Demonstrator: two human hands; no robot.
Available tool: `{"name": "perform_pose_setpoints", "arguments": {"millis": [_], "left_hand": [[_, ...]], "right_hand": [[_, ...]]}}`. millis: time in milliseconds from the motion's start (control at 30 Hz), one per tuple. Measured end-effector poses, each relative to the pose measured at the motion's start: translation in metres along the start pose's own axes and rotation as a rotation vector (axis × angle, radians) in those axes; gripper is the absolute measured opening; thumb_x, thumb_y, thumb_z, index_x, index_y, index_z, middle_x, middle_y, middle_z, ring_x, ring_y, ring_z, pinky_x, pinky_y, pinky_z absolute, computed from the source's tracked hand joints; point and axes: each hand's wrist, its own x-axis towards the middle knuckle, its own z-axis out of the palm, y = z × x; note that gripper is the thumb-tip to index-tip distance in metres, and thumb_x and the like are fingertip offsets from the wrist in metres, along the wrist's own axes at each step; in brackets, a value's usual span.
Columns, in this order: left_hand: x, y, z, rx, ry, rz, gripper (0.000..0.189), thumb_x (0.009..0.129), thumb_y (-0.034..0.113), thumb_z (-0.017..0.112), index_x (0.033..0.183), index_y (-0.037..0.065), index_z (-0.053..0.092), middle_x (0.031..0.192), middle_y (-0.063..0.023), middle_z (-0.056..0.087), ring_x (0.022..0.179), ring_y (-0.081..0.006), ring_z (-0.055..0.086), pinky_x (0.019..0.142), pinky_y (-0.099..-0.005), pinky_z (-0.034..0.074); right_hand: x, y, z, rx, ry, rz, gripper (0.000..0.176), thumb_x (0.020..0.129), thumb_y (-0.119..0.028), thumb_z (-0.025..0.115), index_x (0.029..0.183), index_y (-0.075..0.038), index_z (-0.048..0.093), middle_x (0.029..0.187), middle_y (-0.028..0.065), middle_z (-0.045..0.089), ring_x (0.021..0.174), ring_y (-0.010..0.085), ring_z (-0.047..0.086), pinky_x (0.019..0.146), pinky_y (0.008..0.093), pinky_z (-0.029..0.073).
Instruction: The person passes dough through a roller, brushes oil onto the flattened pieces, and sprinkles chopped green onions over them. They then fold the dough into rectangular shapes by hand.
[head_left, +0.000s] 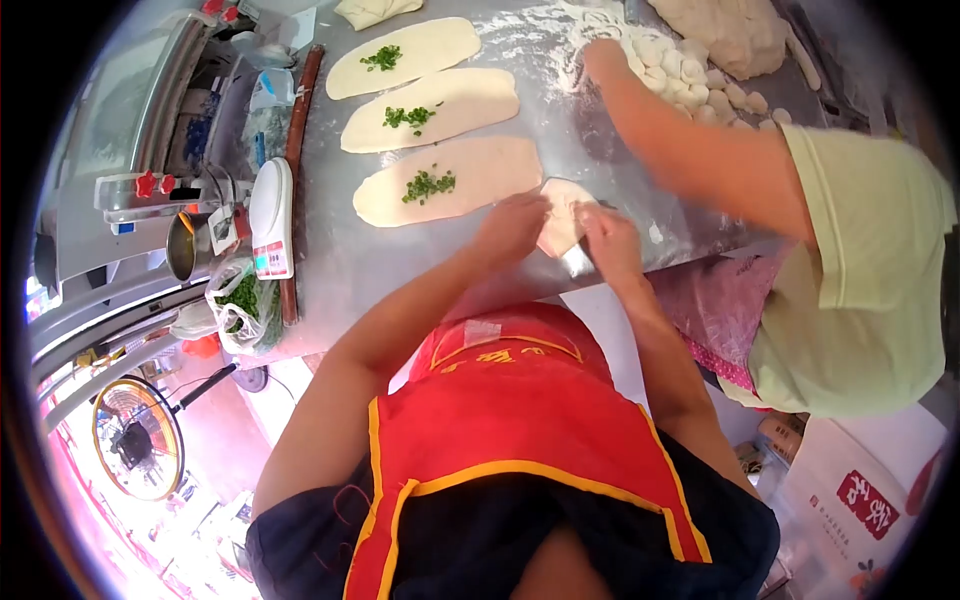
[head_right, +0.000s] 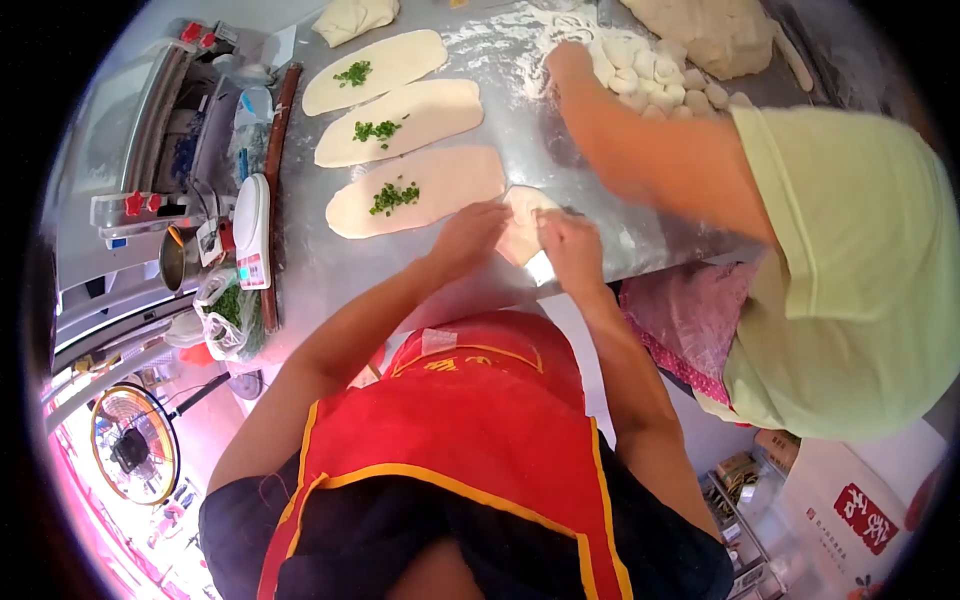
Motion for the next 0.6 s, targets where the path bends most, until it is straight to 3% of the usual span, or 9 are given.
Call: {"name": "perform_pose_setpoints", "arguments": {"millis": [33, 100, 167, 267, 300, 400, 433, 533, 600], "left_hand": [[-0.008, -0.003, 0.0, 0.001, 0.029, -0.128, 0.032, 0.084, 0.014, 0.053, 0.112, -0.001, 0.057, 0.112, -0.0107, 0.061, 0.105, -0.0295, 0.056, 0.091, -0.0387, 0.044], [-0.031, -0.007, 0.008, -0.001, 0.073, -0.392, 0.025, 0.084, 0.015, 0.055, 0.102, -0.001, 0.06, 0.095, -0.008, 0.066, 0.09, -0.0271, 0.061, 0.081, -0.0359, 0.049], [-0.037, -0.006, 0.023, -0.546, 0.053, -0.638, 0.019, 0.083, 0.016, 0.054, 0.092, 0.0, 0.06, 0.085, -0.0041, 0.063, 0.083, -0.0225, 0.061, 0.075, -0.0338, 0.049], [-0.031, 0.004, 0.029, -1.067, -0.092, -0.871, 0.015, 0.084, 0.016, 0.053, 0.086, 0.001, 0.058, 0.076, 0.0003, 0.057, 0.078, -0.0155, 0.059, 0.071, -0.0304, 0.048], [-0.029, 0.009, 0.028, -1.19, -0.164, -0.928, 0.015, 0.084, 0.016, 0.053, 0.085, 0.002, 0.057, 0.074, 0.0015, 0.055, 0.078, -0.0131, 0.058, 0.071, -0.0292, 0.048], [-0.033, 0.045, 0.022, -1.446, -0.102, -1.194, 0.015, 0.085, 0.015, 0.054, 0.093, 0.002, 0.057, 0.08, -0.0007, 0.057, 0.078, -0.0136, 0.057, 0.071, -0.0276, 0.047], [-0.029, 0.042, 0.024, -1.398, -0.031, -1.115, 0.016, 0.085, 0.014, 0.055, 0.095, 0.002, 0.056, 0.083, -0.0013, 0.057, 0.078, -0.0137, 0.057, 0.071, -0.0275, 0.047], [-0.006, 0.013, 0.032, -1.241, 0.16, -0.886, 0.019, 0.086, 0.011, 0.056, 0.102, 0.001, 0.055, 0.089, -0.0033, 0.057, 0.078, -0.0141, 0.057, 0.072, -0.0271, 0.047], [0.016, 0.001, 0.031, -1.139, 0.271, -0.721, 0.022, 0.087, 0.009, 0.057, 0.107, 0.001, 0.055, 0.094, -0.0045, 0.057, 0.078, -0.0144, 0.057, 0.072, -0.0268, 0.047]], "right_hand": [[0.005, 0.014, 0.004, 0.061, 0.208, -0.007, 0.027, 0.085, -0.018, 0.057, 0.106, -0.001, 0.064, 0.092, 0.0195, 0.066, 0.076, 0.0309, 0.063, 0.072, 0.0396, 0.049], [0.026, 0.028, 0.007, 0.217, 0.12, 0.158, 0.025, 0.082, -0.016, 0.061, 0.102, -0.001, 0.064, 0.09, 0.0173, 0.066, 0.076, 0.0282, 0.063, 0.071, 0.0369, 0.049], [0.05, 0.026, 0.008, 0.424, -0.13, 0.388, 0.028, 0.074, -0.016, 0.071, 0.096, 0.0, 0.065, 0.086, 0.0134, 0.064, 0.074, 0.0241, 0.061, 0.07, 0.0342, 0.048], [0.078, 0.012, 0.016, 0.182, -0.488, 0.226, 0.033, 0.074, -0.015, 0.071, 0.104, -0.001, 0.064, 0.093, 0.0126, 0.064, 0.082, 0.0198, 0.061, 0.071, 0.0321, 0.048], [0.085, 0.006, 0.019, 0.021, -0.554, 0.097, 0.034, 0.068, -0.016, 0.073, 0.098, -0.002, 0.064, 0.09, 0.0141, 0.063, 0.085, 0.0236, 0.06, 0.073, 0.0337, 0.048], [0.09, -0.013, 0.015, 0.006, -0.781, 0.001, 0.033, 0.065, -0.017, 0.073, 0.095, -0.004, 0.065, 0.087, 0.0152, 0.061, 0.086, 0.0267, 0.059, 0.075, 0.0356, 0.047], [0.088, -0.006, 0.018, -0.042, -0.657, -0.165, 0.028, 0.067, -0.015, 0.072, 0.093, -0.005, 0.065, 0.087, 0.011, 0.063, 0.084, 0.0242, 0.06, 0.072, 0.0338, 0.048], [0.09, 0.035, 0.006, 0.379, -0.466, 0.136, 0.02, 0.074, -0.016, 0.071, 0.088, -0.005, 0.064, 0.083, 0.0062, 0.063, 0.076, 0.0186, 0.061, 0.065, 0.0305, 0.049], [0.071, 0.061, -0.002, 0.645, -0.181, 0.567, 0.017, 0.078, -0.017, 0.07, 0.085, -0.003, 0.063, 0.079, 0.0045, 0.061, 0.068, 0.0134, 0.058, 0.057, 0.0273, 0.046]]}}
